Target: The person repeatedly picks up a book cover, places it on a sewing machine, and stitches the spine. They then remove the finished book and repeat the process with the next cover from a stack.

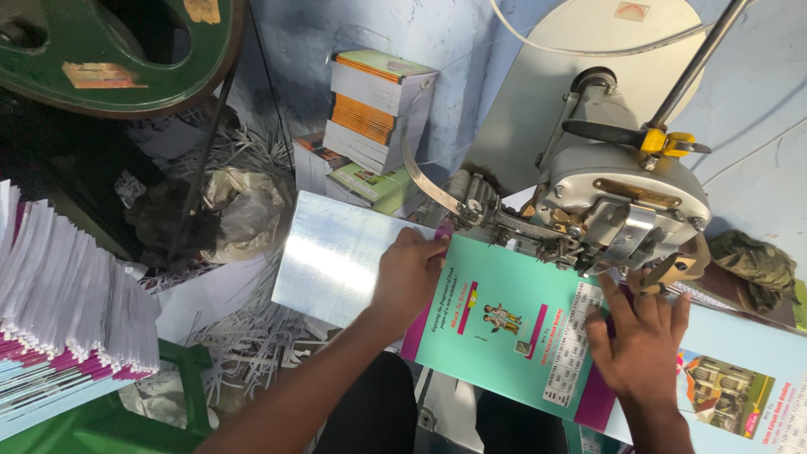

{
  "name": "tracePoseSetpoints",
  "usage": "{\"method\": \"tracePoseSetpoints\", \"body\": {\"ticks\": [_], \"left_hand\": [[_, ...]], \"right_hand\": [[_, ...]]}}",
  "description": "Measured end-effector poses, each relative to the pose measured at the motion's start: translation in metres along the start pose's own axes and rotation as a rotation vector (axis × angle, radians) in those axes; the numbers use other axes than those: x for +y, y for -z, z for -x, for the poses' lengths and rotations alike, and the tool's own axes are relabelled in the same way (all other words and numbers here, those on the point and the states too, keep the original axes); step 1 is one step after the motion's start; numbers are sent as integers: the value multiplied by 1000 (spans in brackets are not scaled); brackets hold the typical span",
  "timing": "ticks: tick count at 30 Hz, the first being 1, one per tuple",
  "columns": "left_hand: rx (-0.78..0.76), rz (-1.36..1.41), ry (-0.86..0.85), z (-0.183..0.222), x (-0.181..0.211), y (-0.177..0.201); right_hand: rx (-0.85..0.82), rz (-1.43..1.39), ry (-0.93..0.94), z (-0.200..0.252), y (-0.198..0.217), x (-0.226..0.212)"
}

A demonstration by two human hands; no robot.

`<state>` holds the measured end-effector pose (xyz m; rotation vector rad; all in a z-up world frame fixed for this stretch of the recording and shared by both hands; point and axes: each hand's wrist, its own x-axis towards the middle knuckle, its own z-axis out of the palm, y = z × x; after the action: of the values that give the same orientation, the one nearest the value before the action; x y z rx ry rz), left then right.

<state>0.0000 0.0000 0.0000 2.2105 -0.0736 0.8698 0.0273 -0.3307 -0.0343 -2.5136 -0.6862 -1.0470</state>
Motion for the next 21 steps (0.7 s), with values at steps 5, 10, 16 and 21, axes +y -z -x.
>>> {"method": "tracePoseSetpoints", "body": {"ticks": [5,10,16,21], "left_hand": [[-21,17,16,4,6,-8],[25,-21,-100,10,10,-16],[8,-14,-147,14,16,-21],[-23,-56,-144,16,25,-28]], "right_hand": [[-19,33,-111,0,4,-1],[38,13,-85,2,8,7],[57,-12,-104,9,10,18],[88,-18,-114,14,10,33]]}}
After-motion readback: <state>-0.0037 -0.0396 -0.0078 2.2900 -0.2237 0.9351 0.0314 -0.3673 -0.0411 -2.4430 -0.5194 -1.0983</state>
